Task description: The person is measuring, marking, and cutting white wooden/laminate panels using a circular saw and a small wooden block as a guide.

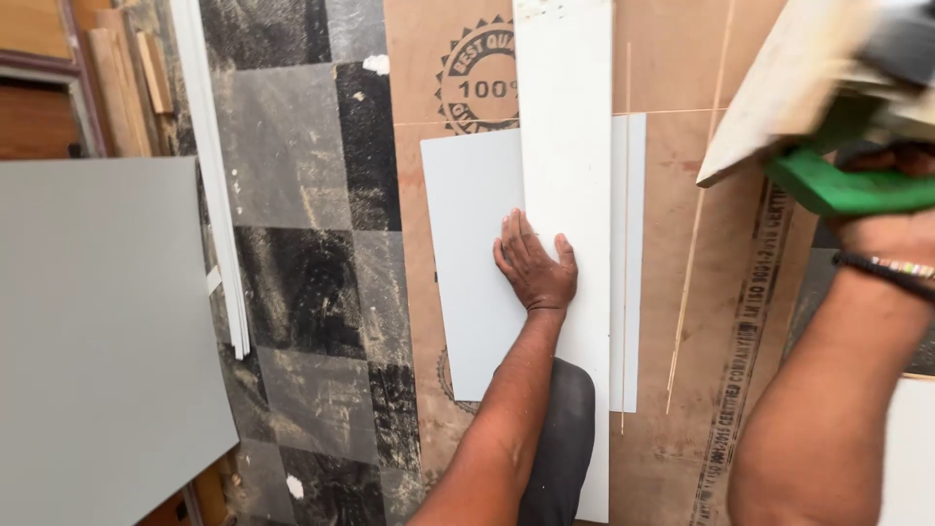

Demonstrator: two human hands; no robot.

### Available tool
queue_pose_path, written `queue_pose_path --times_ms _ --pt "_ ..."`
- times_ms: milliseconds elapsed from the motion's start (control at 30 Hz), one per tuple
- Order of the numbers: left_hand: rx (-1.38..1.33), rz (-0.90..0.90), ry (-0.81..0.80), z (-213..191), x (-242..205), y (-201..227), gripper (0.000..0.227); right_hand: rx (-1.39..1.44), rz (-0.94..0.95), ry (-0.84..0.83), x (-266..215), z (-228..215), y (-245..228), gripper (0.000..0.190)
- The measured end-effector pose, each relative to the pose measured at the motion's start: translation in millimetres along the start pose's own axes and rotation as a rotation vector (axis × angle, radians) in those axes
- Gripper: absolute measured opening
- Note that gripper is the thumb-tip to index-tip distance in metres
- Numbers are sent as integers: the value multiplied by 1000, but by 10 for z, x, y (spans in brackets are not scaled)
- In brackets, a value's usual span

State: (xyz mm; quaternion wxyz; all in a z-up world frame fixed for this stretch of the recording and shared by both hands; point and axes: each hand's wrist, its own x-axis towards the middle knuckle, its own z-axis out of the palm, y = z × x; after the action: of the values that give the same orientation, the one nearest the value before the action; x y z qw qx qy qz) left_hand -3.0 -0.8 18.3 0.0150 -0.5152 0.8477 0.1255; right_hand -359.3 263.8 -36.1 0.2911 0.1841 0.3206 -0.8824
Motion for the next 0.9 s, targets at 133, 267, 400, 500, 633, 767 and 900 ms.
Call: queue_pose_path --times_ms 133,267,400,500,633,767,900 --pt "-8 -1 5 20 21 16 71 167 -81 139 -324 -213 175 32" --pt "-31 -10 19 -38 35 34 72 243 -113 298 -470 -192 151 29" --pt "-9 24 34 134 11 -58 75 365 -19 310 -409 -193 188 30" --pt "-64 42 63 144 38 -57 81 388 -5 358 -601 31 299 32" --pt "-17 32 129 201 5 -117 77 343 87 399 -932 100 593 35" --pt "60 39 160 207 43 -56 73 8 68 459 -1677 -150 581 28" --pt "-4 49 169 203 24 -82 72 -567 -258 840 -3056 -915 581 19"
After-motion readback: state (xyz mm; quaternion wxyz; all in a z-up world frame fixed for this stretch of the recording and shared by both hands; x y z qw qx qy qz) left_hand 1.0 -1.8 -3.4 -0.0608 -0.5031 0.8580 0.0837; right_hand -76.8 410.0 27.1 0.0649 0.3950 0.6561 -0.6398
